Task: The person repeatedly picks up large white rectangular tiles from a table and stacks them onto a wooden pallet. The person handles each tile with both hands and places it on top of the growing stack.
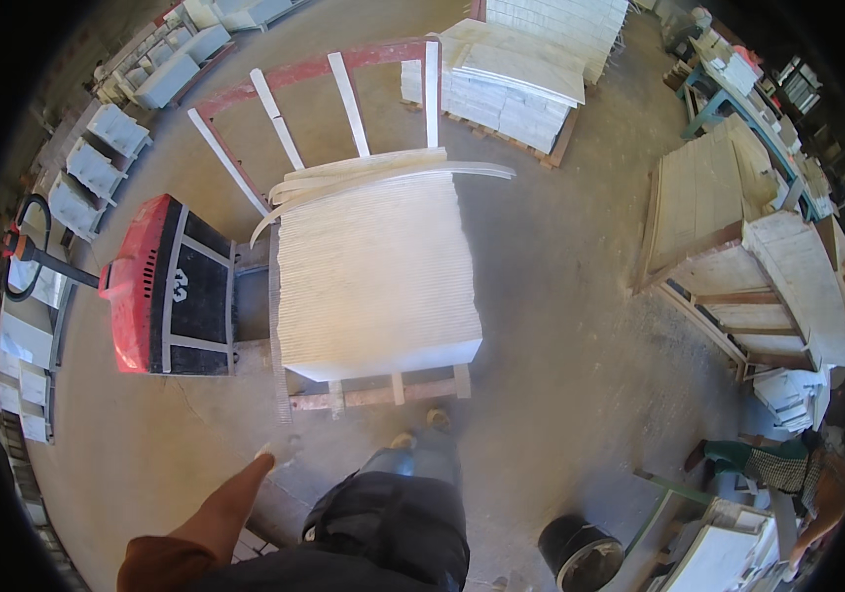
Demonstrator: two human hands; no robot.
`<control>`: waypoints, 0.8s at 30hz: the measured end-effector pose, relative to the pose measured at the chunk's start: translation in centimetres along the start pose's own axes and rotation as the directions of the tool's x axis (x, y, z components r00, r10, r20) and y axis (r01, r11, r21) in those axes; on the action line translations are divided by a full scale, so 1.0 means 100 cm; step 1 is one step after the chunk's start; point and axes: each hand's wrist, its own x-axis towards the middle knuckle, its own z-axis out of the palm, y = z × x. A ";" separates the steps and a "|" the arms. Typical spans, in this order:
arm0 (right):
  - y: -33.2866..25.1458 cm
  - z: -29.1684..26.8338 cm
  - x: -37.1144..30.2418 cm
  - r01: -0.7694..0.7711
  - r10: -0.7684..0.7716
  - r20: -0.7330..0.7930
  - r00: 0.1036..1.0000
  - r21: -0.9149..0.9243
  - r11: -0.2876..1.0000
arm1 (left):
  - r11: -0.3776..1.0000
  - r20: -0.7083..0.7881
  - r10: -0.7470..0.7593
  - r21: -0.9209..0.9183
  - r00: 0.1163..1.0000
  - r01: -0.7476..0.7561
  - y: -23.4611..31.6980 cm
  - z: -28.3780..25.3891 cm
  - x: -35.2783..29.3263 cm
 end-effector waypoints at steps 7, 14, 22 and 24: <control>0.129 0.079 -0.032 0.308 -0.306 0.085 0.948 -0.489 0.816 | 0.819 0.119 0.426 0.370 0.897 -0.438 0.125 -0.033 -0.001; 0.204 0.102 -0.065 0.260 -0.299 -0.106 0.948 -0.278 0.925 | 0.902 0.297 0.418 -0.024 0.859 -0.431 0.304 0.058 -0.065; 0.279 0.080 -0.028 0.227 -0.117 -0.312 0.943 0.344 0.911 | 0.771 0.493 0.384 0.295 0.781 -0.565 0.367 0.206 -0.078; 0.304 0.060 -0.021 0.276 -0.118 -0.390 0.913 0.379 0.883 | 0.670 0.607 0.371 0.349 0.703 -0.655 0.385 0.251 -0.082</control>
